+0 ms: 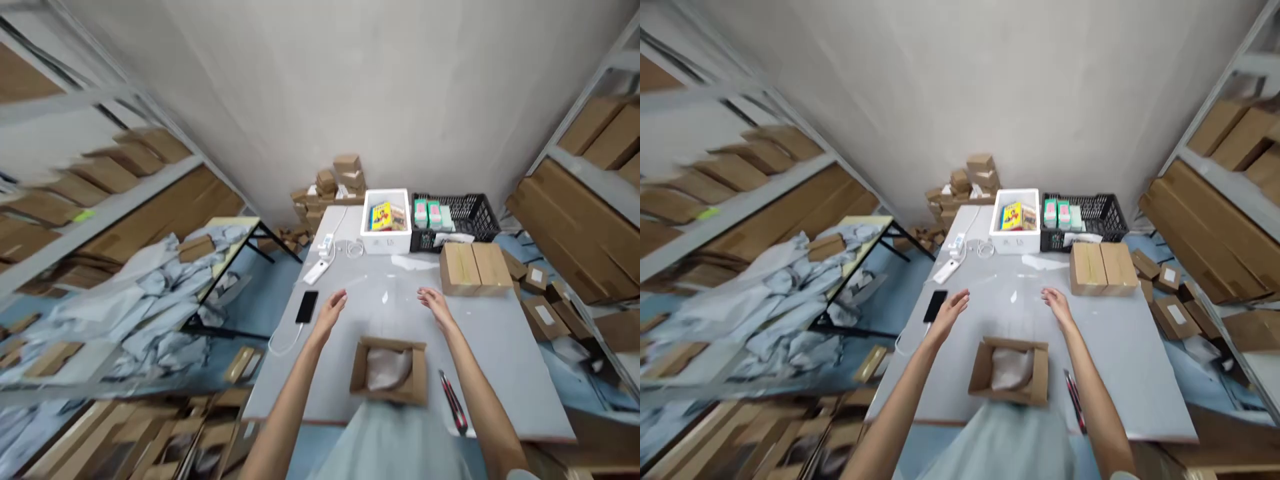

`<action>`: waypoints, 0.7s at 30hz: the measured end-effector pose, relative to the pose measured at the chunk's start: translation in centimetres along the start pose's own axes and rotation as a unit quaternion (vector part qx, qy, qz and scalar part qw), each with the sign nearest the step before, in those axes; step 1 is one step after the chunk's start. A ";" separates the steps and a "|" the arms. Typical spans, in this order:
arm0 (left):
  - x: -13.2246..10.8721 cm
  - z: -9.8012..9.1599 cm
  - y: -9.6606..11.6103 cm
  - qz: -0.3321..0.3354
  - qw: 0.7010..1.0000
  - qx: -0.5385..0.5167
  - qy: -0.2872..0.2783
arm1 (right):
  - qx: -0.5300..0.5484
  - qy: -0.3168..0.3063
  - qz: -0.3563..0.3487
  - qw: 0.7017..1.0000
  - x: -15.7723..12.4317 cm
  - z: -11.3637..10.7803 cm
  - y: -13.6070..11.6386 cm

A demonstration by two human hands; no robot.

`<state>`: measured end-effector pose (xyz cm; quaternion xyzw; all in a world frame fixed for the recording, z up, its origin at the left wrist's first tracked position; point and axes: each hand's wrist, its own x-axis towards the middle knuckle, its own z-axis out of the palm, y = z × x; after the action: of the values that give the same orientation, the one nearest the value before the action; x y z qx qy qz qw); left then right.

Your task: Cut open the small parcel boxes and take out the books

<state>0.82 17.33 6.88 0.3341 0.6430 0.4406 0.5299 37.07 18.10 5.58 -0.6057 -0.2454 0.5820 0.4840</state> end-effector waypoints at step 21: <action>-18.6 -0.3 -19.1 -0.206 0.978 0.019 -0.031 | -0.230 -0.108 0.159 0.954 -15.8 -10.7 17.1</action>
<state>5.20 -6.83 -3.50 0.2174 0.6897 0.2994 0.6225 39.38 -5.69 -3.49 -0.6655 -0.3239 0.6408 0.2038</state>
